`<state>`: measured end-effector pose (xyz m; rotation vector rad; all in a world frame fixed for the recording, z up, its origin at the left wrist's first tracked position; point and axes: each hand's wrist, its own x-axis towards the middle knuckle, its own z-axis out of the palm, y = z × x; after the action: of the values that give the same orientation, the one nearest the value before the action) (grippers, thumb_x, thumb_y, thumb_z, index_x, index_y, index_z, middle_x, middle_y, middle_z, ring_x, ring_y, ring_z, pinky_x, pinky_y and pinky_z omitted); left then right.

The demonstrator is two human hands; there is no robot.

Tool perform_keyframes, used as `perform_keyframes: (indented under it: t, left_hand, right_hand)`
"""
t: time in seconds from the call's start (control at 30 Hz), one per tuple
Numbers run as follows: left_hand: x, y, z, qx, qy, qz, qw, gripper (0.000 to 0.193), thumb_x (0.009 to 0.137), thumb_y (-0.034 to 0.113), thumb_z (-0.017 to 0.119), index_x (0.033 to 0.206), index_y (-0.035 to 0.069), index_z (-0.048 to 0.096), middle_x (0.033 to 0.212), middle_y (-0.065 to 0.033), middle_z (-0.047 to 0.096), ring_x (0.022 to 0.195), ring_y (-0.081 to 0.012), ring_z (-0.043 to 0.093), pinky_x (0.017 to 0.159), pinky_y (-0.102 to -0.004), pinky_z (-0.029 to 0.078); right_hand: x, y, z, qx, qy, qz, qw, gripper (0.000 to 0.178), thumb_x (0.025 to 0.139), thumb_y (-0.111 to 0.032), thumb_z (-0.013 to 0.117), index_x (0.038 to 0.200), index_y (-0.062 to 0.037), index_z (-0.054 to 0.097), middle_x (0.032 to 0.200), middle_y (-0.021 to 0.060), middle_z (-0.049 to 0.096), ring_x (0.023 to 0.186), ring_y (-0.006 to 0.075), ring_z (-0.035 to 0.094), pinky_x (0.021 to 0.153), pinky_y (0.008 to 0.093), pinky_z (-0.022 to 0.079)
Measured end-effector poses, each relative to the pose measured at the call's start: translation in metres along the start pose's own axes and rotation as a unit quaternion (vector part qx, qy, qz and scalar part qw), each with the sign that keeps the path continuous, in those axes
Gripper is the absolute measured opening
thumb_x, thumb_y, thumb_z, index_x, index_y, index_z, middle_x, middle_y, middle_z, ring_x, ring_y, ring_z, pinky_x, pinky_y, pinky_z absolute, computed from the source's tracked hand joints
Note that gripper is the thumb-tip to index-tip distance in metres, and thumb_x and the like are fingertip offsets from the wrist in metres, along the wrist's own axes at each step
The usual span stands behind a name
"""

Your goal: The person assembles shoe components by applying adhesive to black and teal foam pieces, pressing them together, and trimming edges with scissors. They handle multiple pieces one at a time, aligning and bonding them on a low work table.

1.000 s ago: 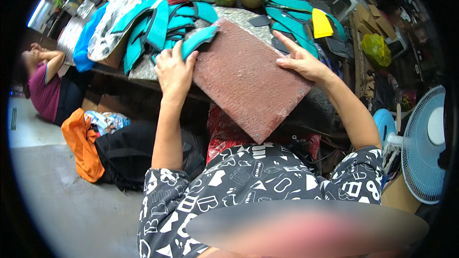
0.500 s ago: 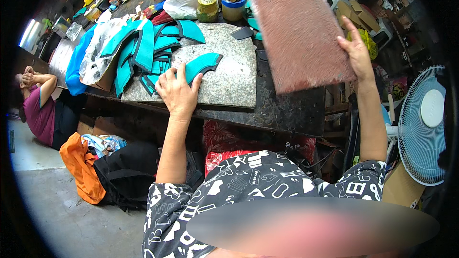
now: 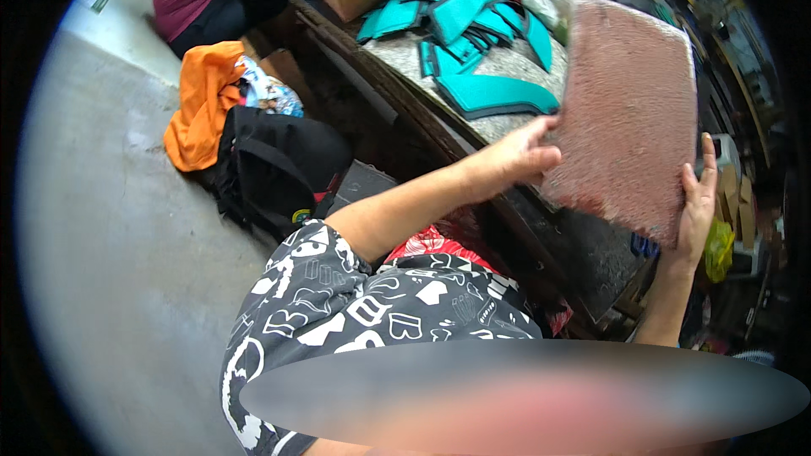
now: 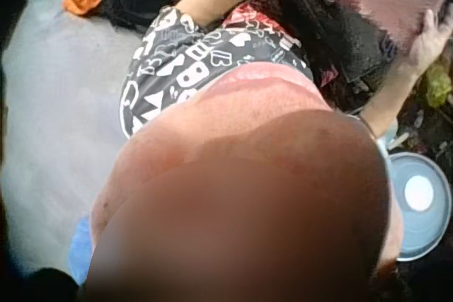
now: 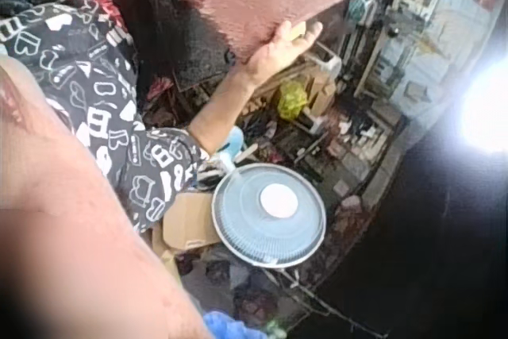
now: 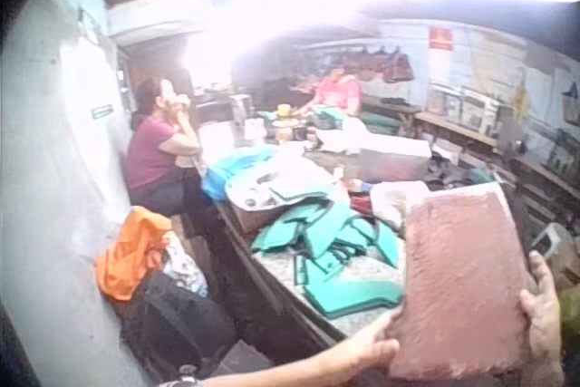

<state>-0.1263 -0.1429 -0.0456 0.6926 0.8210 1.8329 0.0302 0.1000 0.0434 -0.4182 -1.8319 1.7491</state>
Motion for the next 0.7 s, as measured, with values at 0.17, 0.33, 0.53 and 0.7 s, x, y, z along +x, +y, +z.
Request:
perform_keyframes:
  t: [0.17, 0.33, 0.53, 0.7]
  left_hand:
    - [-0.038, 0.005, 0.009, -0.028, 0.139, 0.146, 0.979, 0.07, 0.092, 0.026, 0.069, 0.145, -0.001, 0.033, 0.137, -0.012, 0.051, 0.126, -0.0199, 0.051, 0.107, -0.0366, 0.042]
    - [-0.08, 0.031, -0.011, -0.031, 0.225, 0.19, 0.955, 0.053, 0.093, 0.011, 0.064, 0.137, -0.005, 0.04, 0.127, -0.0132, 0.058, 0.113, -0.0173, 0.059, 0.1, -0.0339, 0.049]
    - [-0.14, 0.067, -0.02, 0.139, 0.351, 0.279, 0.883, 0.047, 0.089, 0.006, 0.065, 0.131, -0.006, 0.046, 0.119, -0.0137, 0.062, 0.107, -0.0178, 0.062, 0.097, -0.0316, 0.05]
    - [-0.182, 0.097, -0.037, 0.257, 0.468, 0.352, 0.769, 0.039, 0.088, 0.008, 0.067, 0.121, -0.004, 0.054, 0.113, -0.0119, 0.065, 0.099, -0.0164, 0.063, 0.092, -0.0316, 0.051]
  right_hand:
    - [0.004, 0.015, 0.07, 0.09, -0.085, 0.046, 0.991, 0.065, 0.1, -0.006, 0.053, 0.156, -0.0082, 0.021, 0.136, 0.0193, 0.054, 0.119, 0.0214, 0.059, 0.104, 0.0356, 0.045]
    - [0.003, 0.029, 0.115, -0.001, -0.157, 0.005, 0.988, 0.072, 0.102, -0.018, 0.054, 0.159, -0.0099, 0.01, 0.132, 0.0188, 0.058, 0.114, 0.0207, 0.061, 0.098, 0.0337, 0.049]
    - [-0.007, 0.038, 0.105, -0.04, -0.275, 0.032, 0.96, 0.079, 0.101, -0.029, 0.056, 0.16, -0.0138, 0.005, 0.116, 0.0186, 0.065, 0.081, 0.0157, 0.069, 0.068, 0.0284, 0.057]
    - [-0.004, 0.044, 0.087, -0.031, -0.247, 0.051, 0.967, 0.078, 0.102, -0.026, 0.055, 0.159, -0.0114, 0.005, 0.118, 0.0188, 0.065, 0.079, 0.0145, 0.069, 0.067, 0.0254, 0.056]
